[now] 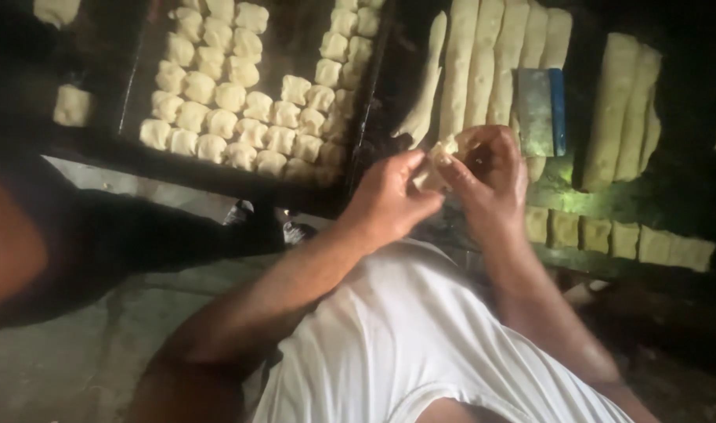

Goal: Manually cut and shape pieces of dough on a work counter.

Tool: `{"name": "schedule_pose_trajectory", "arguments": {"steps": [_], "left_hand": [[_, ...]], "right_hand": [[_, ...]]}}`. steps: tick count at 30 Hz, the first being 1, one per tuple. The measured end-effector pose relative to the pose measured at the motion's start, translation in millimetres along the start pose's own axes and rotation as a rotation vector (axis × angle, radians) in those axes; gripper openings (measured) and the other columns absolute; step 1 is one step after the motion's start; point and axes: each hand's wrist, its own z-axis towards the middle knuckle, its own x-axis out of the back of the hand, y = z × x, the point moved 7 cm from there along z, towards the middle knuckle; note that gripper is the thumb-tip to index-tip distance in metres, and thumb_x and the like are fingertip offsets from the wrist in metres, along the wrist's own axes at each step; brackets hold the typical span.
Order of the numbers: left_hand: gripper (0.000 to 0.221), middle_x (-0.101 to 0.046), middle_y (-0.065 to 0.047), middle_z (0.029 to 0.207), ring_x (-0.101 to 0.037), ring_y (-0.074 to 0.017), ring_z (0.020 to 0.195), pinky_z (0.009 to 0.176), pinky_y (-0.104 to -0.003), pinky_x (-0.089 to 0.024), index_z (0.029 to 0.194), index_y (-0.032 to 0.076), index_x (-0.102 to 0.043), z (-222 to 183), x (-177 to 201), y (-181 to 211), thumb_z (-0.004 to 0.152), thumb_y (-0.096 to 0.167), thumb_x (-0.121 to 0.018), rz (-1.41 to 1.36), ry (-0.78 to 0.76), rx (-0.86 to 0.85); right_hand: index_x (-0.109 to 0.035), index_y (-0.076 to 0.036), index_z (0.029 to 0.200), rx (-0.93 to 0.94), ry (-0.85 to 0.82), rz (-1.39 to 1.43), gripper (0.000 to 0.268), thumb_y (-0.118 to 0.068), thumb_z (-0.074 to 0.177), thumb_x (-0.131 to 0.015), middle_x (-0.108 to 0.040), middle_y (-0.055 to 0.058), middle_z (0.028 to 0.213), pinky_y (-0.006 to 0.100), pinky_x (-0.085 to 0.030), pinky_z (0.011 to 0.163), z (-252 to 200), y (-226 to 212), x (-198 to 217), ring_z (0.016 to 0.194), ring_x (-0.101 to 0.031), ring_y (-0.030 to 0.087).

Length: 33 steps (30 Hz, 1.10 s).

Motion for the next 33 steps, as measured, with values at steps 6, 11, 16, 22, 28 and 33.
{"name": "schedule_pose_trajectory", "arguments": {"steps": [6,11,16,22,28,33], "left_hand": [[0.023,-0.077,-0.008,0.089,-0.072,-0.0101,0.080,0.070,-0.027,-0.059,0.105,-0.003,-0.069,5,-33,-14,0.092,0.015,-0.075,-0.023,-0.069,-0.005],[0.025,-0.079,-0.009,0.097,-0.074,-0.0112,0.085,0.076,-0.027,-0.059,0.113,-0.003,-0.072,9,-35,-20,0.092,0.011,-0.070,0.004,0.036,0.014],[0.031,-0.078,-0.013,0.102,-0.072,-0.0148,0.090,0.079,-0.028,-0.058,0.125,-0.003,-0.070,4,-36,-22,0.097,0.008,-0.061,-0.220,0.035,0.199],[0.027,-0.077,-0.012,0.102,-0.077,-0.0171,0.093,0.079,-0.028,-0.060,0.126,-0.001,-0.063,-4,-48,21,0.102,0.011,-0.062,0.137,0.010,-0.048],[0.009,-0.075,-0.013,0.091,-0.079,-0.0179,0.085,0.071,-0.030,-0.060,0.109,0.000,-0.066,-11,-58,46,0.101,0.003,-0.064,0.254,-0.004,-0.234],[0.014,-0.072,-0.009,0.085,-0.072,-0.0152,0.077,0.067,-0.029,-0.057,0.098,0.002,-0.068,-15,-66,46,0.093,0.007,-0.081,0.221,-0.083,-0.331]], "right_hand": [[-0.071,-0.003,0.106,-0.095,-0.298,0.220,0.019,-0.013,0.091,-0.079,-0.075,0.009,0.097,0.024,-0.057,0.075,7,38,23,0.086,-0.071,0.013],[-0.072,-0.007,0.111,0.574,0.031,-0.406,0.027,-0.014,0.090,-0.088,-0.074,0.011,0.106,0.031,-0.054,0.083,-28,16,41,0.097,-0.069,0.020],[-0.073,-0.006,0.117,0.857,0.009,-0.565,0.048,-0.017,0.075,-0.092,-0.067,0.014,0.113,0.045,-0.051,0.093,-48,9,39,0.107,-0.063,0.032],[-0.076,-0.010,0.099,0.916,-0.054,-0.510,0.027,-0.002,0.075,-0.084,-0.062,0.009,0.106,0.041,-0.052,0.082,-41,23,59,0.100,-0.062,0.028],[-0.074,-0.004,0.099,0.442,-0.288,0.314,0.011,0.000,0.090,-0.079,-0.067,0.006,0.110,0.024,-0.054,0.072,-11,31,73,0.091,-0.065,0.015],[-0.067,0.001,0.120,0.044,-0.603,0.716,0.027,-0.007,0.095,-0.075,-0.072,0.013,0.111,0.031,-0.060,0.088,-11,33,61,0.097,-0.071,0.019]]}}
